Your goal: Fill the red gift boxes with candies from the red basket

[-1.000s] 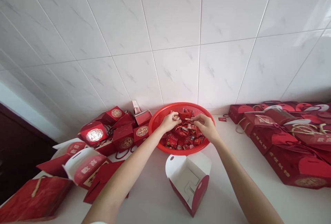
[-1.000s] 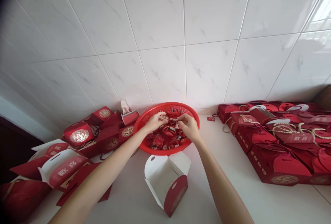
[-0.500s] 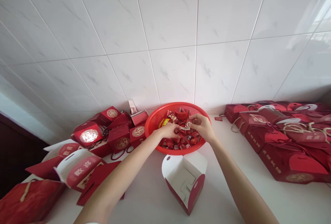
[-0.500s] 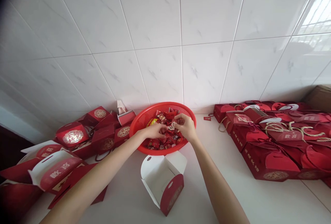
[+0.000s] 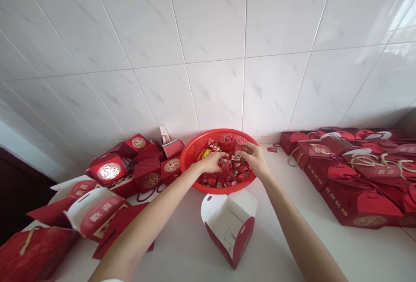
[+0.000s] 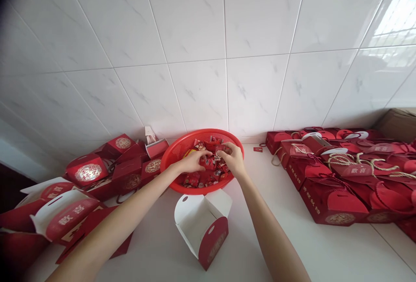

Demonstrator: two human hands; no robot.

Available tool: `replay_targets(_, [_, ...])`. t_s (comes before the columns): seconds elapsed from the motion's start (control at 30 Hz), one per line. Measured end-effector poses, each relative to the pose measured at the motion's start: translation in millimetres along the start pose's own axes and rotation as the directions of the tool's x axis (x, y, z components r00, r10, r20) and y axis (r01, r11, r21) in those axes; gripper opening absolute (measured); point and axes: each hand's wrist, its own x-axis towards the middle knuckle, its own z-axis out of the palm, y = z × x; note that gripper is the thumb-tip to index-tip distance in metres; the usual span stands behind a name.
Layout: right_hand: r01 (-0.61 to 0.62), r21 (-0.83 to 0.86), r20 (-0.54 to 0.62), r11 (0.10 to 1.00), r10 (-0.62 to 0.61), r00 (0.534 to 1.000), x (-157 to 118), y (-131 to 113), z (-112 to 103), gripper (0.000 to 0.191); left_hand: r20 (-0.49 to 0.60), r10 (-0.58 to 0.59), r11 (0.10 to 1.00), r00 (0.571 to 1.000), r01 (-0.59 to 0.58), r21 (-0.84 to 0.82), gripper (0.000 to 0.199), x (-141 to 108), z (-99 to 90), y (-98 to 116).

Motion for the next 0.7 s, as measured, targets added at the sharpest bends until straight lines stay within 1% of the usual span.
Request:
replay_targets(0.07, [0.013,0.01,0.004,1.0,-0.013,1.0,-1,-2,0,0.021,-0.122,0.037,0.993,0.992,-0.05,-0.106,0.069,1,-1.9,-1])
replay_targets(0.17, [0.01,0.027,0.027,1.0,-0.011,1.0,-1,-5,1,0.023,-0.281,0.074,0.947,0.957,-0.156,-0.28,0.064,5,-5.4,-3])
replay_targets(0.23, [0.013,0.037,0.047,0.999,-0.015,0.999,-1,-7,1,0.024,-0.348,0.099,0.889,0.932,-0.241,-0.39,0.061,7,-7.3,-2])
replay_targets(0.3, [0.019,0.053,0.059,0.998,-0.022,0.998,-2,-9,1,0.025,-0.38,0.12,0.819,0.917,-0.309,-0.485,0.058,9,-7.8,1])
replay_targets(0.37, [0.011,0.082,0.059,0.997,-0.016,0.998,-3,-10,1,0.028,-0.372,0.127,0.757,0.919,-0.332,-0.562,0.057,11,-6.8,6])
replay_targets(0.5, [-0.052,0.175,0.03,0.983,0.048,0.998,-3,-11,0,0.042,-0.328,0.127,0.672,0.936,-0.324,-0.666,0.057,13,-3.7,19])
replay_targets(0.6, [-0.05,0.23,-0.037,0.972,0.06,0.998,-1,-11,0,0.044,-0.291,0.102,0.608,0.951,-0.29,-0.739,0.059,14,-3.5,26])
replay_targets(0.63, [-0.033,0.242,-0.08,0.97,0.054,0.995,0,-11,0,0.042,-0.253,0.087,0.62,0.963,-0.251,-0.743,0.057,14,-3.4,27])
replay_targets(0.7, [0.002,0.272,-0.175,0.962,0.047,0.983,1,-11,1,0.039,-0.151,0.044,0.704,0.988,-0.138,-0.697,0.047,14,-1.8,27])
